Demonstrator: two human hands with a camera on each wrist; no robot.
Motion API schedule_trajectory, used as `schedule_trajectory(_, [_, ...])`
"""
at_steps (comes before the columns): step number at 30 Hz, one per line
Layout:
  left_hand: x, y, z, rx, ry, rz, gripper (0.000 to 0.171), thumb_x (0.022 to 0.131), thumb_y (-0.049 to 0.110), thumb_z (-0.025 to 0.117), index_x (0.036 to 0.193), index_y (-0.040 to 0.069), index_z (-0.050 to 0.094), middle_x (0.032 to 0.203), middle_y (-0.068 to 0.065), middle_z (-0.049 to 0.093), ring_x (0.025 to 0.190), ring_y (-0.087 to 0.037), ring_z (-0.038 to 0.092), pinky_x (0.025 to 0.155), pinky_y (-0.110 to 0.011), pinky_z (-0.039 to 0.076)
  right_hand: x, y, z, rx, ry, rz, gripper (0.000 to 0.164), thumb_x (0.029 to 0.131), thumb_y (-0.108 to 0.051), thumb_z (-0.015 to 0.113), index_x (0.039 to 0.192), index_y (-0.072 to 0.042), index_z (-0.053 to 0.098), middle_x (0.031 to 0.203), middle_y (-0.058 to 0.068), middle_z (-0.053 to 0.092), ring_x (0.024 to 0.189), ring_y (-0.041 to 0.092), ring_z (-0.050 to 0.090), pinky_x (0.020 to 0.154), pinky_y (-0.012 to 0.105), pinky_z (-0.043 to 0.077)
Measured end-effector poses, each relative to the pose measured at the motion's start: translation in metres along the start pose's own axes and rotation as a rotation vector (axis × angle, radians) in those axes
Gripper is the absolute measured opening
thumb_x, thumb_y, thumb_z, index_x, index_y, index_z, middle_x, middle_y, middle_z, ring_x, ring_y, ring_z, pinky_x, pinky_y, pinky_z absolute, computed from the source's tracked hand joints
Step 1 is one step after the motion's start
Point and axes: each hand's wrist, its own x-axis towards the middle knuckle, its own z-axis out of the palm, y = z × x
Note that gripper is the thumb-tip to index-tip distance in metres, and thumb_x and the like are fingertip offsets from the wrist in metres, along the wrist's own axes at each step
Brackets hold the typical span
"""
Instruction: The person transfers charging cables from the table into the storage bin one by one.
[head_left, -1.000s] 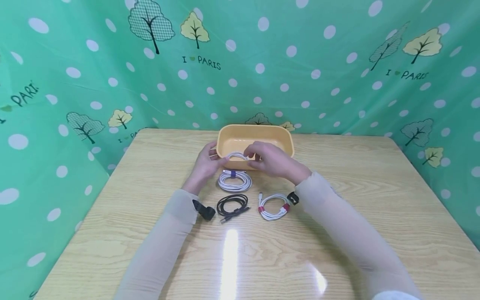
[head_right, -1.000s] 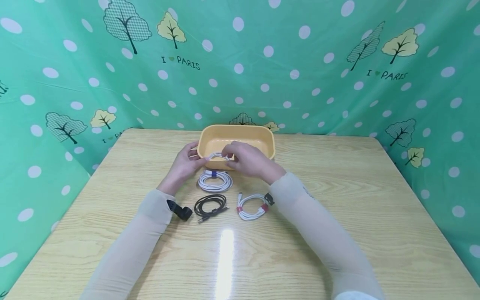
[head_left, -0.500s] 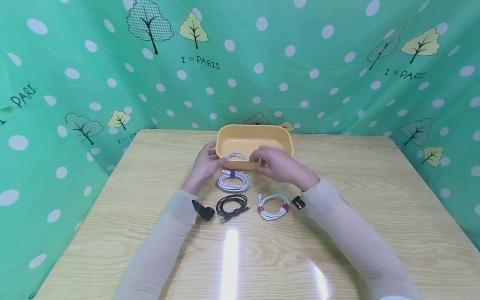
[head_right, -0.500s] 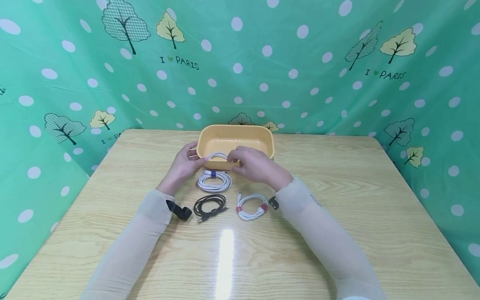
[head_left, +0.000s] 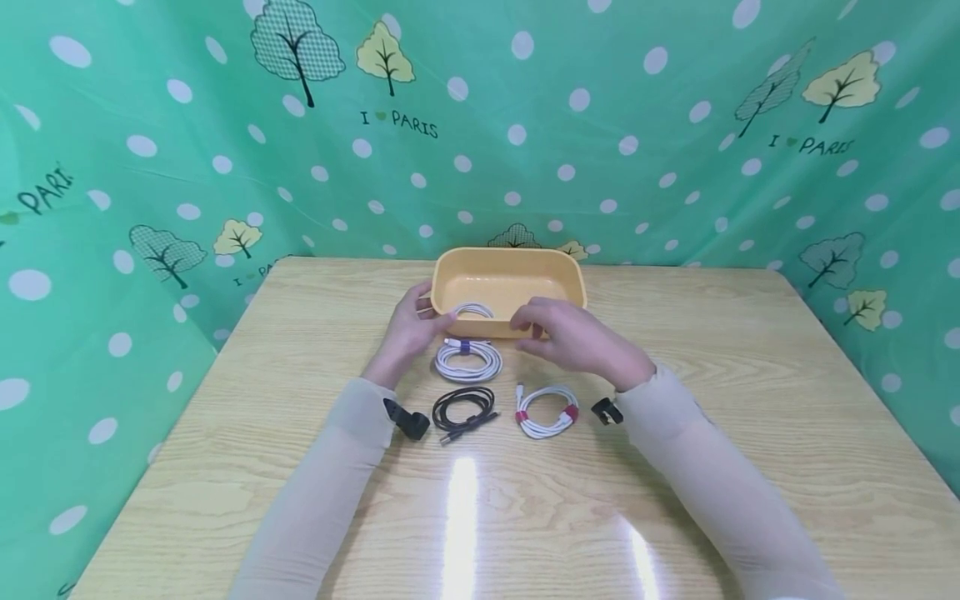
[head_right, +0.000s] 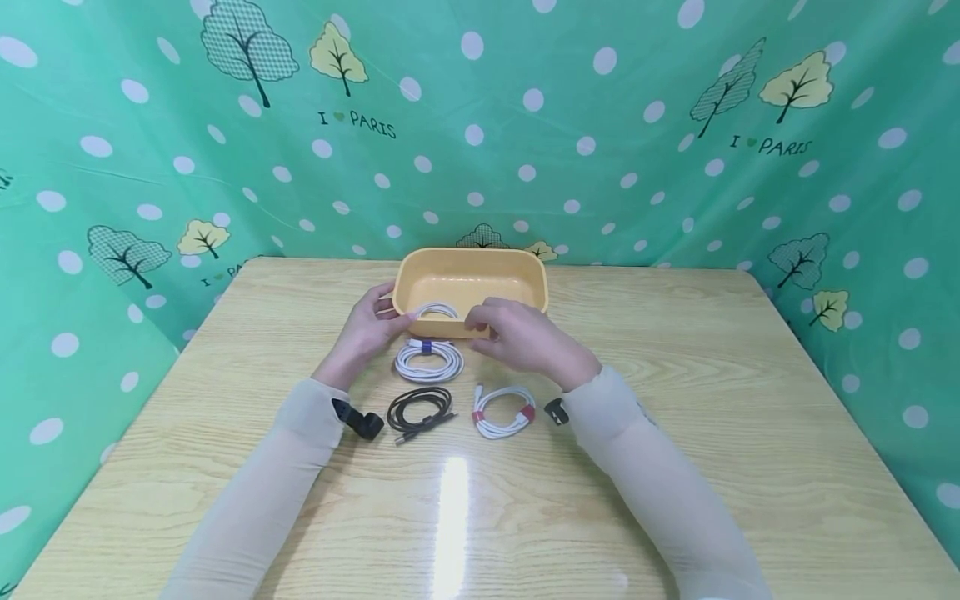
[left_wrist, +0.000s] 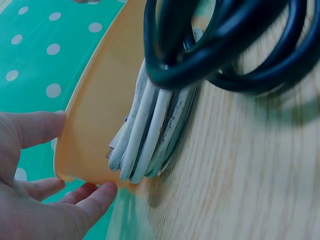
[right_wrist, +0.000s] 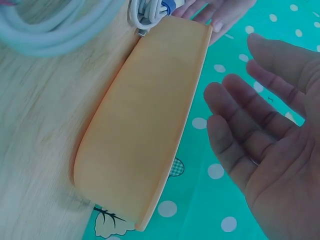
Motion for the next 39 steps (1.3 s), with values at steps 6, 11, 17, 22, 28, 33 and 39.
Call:
schedule_trajectory(6, [-0.001, 0.0, 0.0, -0.005, -0.003, 0.01, 0.074, 0.084, 0.009, 0.071, 0.146, 0.007, 0.032, 0.135, -0.022, 0.047, 0.123, -0.033, 0.048, 0.101, -0.037, 0.046, -0.006, 0.0, 0.0, -0.007, -0.015, 0.02, 0.022, 0.085, -0.017, 0.074, 0.105, -0.011, 0.069, 0.097, 0.002, 0.065, 0.086, 0.016, 0.059, 0.075, 0.027, 0.051])
schedule_trajectory(11, [-0.001, 0.0, -0.001, -0.003, -0.006, 0.013, 0.074, 0.084, 0.008, 0.071, 0.147, 0.006, 0.032, 0.135, -0.022, 0.046, 0.124, -0.033, 0.048, 0.101, -0.038, 0.045, -0.01, 0.001, 0.001, -0.023, -0.029, 0.045, 0.022, 0.085, -0.018, 0.073, 0.106, -0.013, 0.069, 0.097, 0.002, 0.065, 0.086, 0.018, 0.061, 0.074, 0.027, 0.052])
schedule_trajectory(17, [-0.001, 0.0, -0.001, 0.0, -0.006, 0.012, 0.074, 0.085, 0.008, 0.071, 0.147, 0.007, 0.031, 0.136, -0.022, 0.046, 0.125, -0.033, 0.047, 0.102, -0.038, 0.045, -0.016, 0.001, 0.004, -0.03, -0.058, 0.077, 0.025, 0.085, -0.018, 0.072, 0.109, -0.014, 0.068, 0.101, 0.002, 0.065, 0.09, 0.019, 0.061, 0.077, 0.031, 0.053])
schedule_trajectory(22, [-0.002, 0.001, 0.0, -0.002, 0.001, 0.01, 0.073, 0.085, 0.008, 0.071, 0.147, 0.006, 0.032, 0.136, -0.022, 0.046, 0.124, -0.033, 0.048, 0.101, -0.037, 0.046, -0.019, 0.005, 0.008, -0.052, -0.089, 0.044, 0.025, 0.086, -0.018, 0.072, 0.11, -0.012, 0.068, 0.103, 0.002, 0.065, 0.09, 0.019, 0.062, 0.077, 0.031, 0.053])
schedule_trajectory(28, [-0.003, 0.0, 0.0, -0.02, -0.001, 0.007, 0.073, 0.085, 0.008, 0.071, 0.146, 0.006, 0.032, 0.135, -0.023, 0.046, 0.124, -0.033, 0.048, 0.101, -0.037, 0.046, -0.023, 0.007, 0.013, -0.086, -0.115, -0.014, 0.023, 0.085, -0.017, 0.072, 0.107, -0.011, 0.068, 0.103, 0.001, 0.065, 0.09, 0.017, 0.063, 0.077, 0.03, 0.054])
schedule_trajectory(33, [-0.002, -0.001, 0.001, -0.03, -0.007, 0.003, 0.074, 0.084, 0.007, 0.071, 0.147, 0.006, 0.031, 0.136, -0.023, 0.046, 0.124, -0.033, 0.048, 0.101, -0.037, 0.046, -0.028, 0.008, 0.017, -0.095, -0.138, -0.034, 0.021, 0.085, -0.015, 0.072, 0.105, -0.011, 0.069, 0.101, 0.001, 0.064, 0.088, 0.016, 0.062, 0.076, 0.03, 0.054])
schedule_trajectory(39, [-0.002, -0.001, 0.001, -0.029, -0.009, 0.001, 0.075, 0.084, 0.008, 0.072, 0.147, 0.006, 0.031, 0.135, -0.023, 0.046, 0.124, -0.033, 0.049, 0.1, -0.036, 0.047, -0.035, 0.007, 0.019, -0.105, -0.17, -0.007, 0.022, 0.085, -0.015, 0.072, 0.106, -0.012, 0.069, 0.101, 0.001, 0.064, 0.088, 0.018, 0.062, 0.075, 0.031, 0.054])
